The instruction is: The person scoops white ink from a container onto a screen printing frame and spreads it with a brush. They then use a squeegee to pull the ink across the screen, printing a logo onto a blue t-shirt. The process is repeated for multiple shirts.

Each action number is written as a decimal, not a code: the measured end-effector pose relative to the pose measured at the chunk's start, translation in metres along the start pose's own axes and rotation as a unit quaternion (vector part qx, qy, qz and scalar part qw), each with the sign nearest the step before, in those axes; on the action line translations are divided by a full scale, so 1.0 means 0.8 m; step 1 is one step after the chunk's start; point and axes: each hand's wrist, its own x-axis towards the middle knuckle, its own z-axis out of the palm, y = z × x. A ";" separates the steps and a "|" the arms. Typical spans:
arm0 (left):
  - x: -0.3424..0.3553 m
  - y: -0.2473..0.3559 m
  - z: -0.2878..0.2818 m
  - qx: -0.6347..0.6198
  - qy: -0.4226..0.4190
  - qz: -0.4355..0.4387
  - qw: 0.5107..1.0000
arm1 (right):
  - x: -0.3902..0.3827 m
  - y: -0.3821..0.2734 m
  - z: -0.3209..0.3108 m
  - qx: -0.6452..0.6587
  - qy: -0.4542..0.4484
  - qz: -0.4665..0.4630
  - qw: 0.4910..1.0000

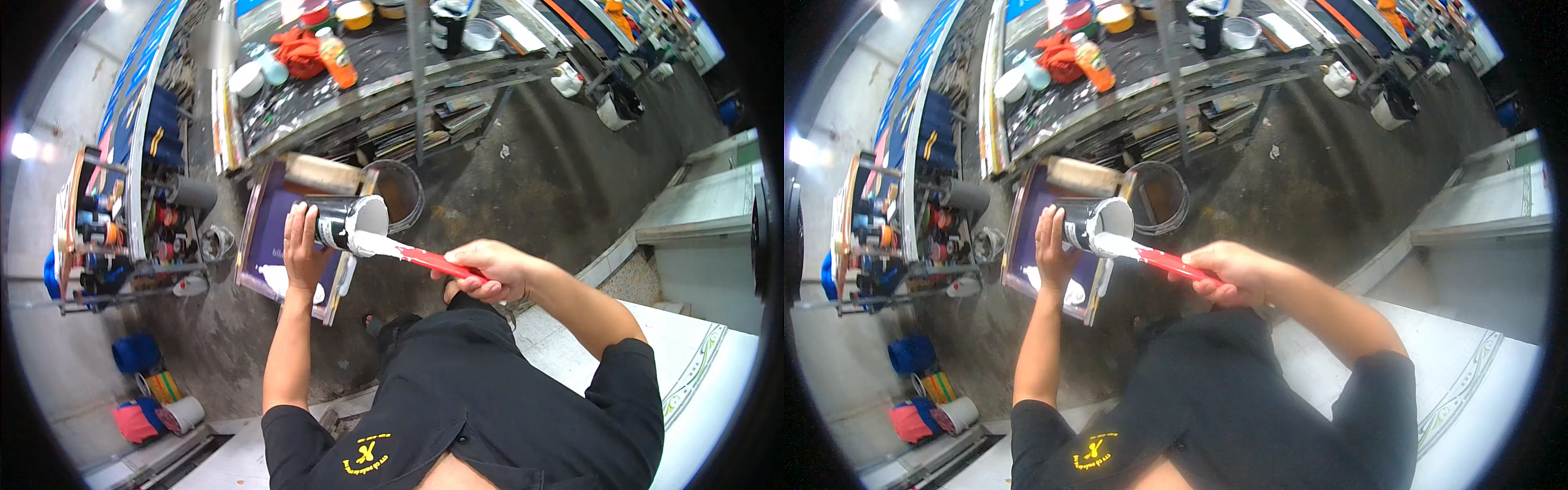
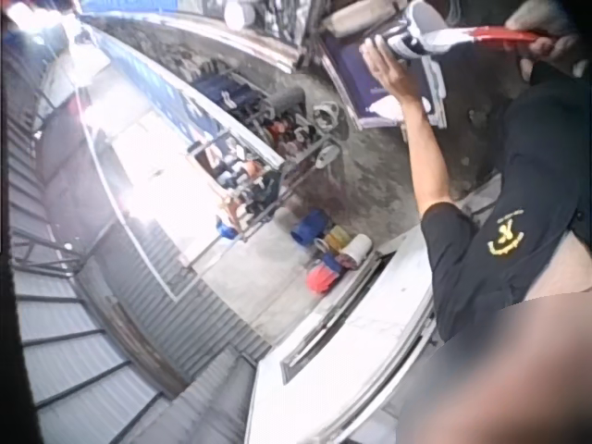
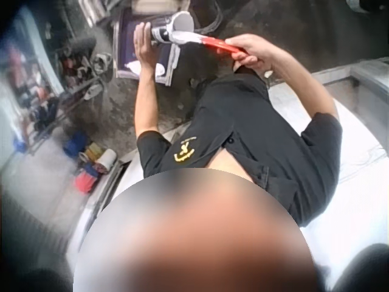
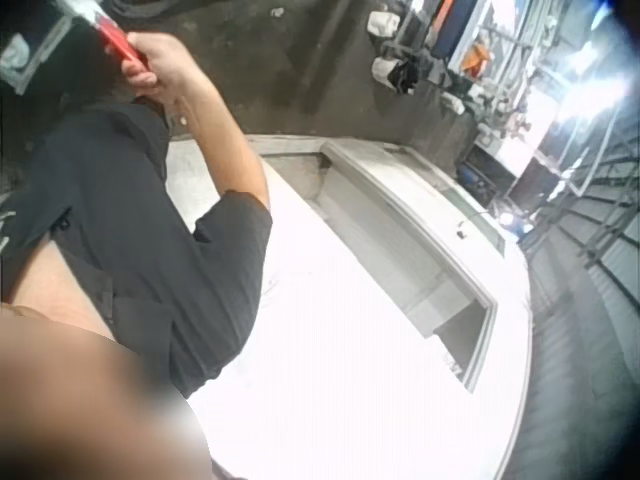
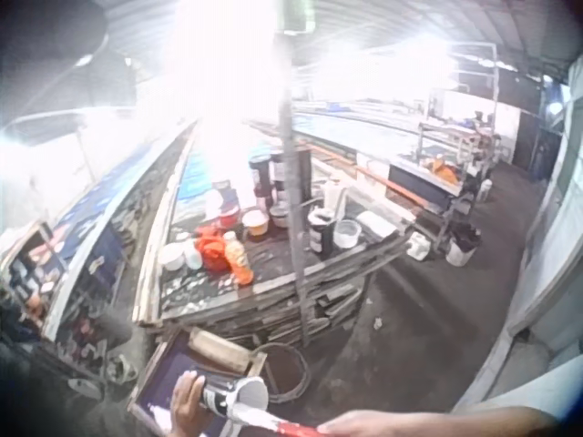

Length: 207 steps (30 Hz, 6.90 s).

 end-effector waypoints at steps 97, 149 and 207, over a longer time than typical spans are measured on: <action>-0.371 -0.207 -0.376 -0.039 -0.020 -0.267 0.963 | 0.404 0.101 0.261 -0.670 0.227 -0.497 0.503; 0.084 -1.023 -0.294 -0.787 -0.159 -0.402 0.440 | 0.727 -0.328 0.597 0.104 0.520 -0.560 0.637; 1.448 -1.623 0.688 -0.591 -0.550 -0.395 0.439 | 1.167 -1.548 0.255 0.340 0.784 -0.407 0.322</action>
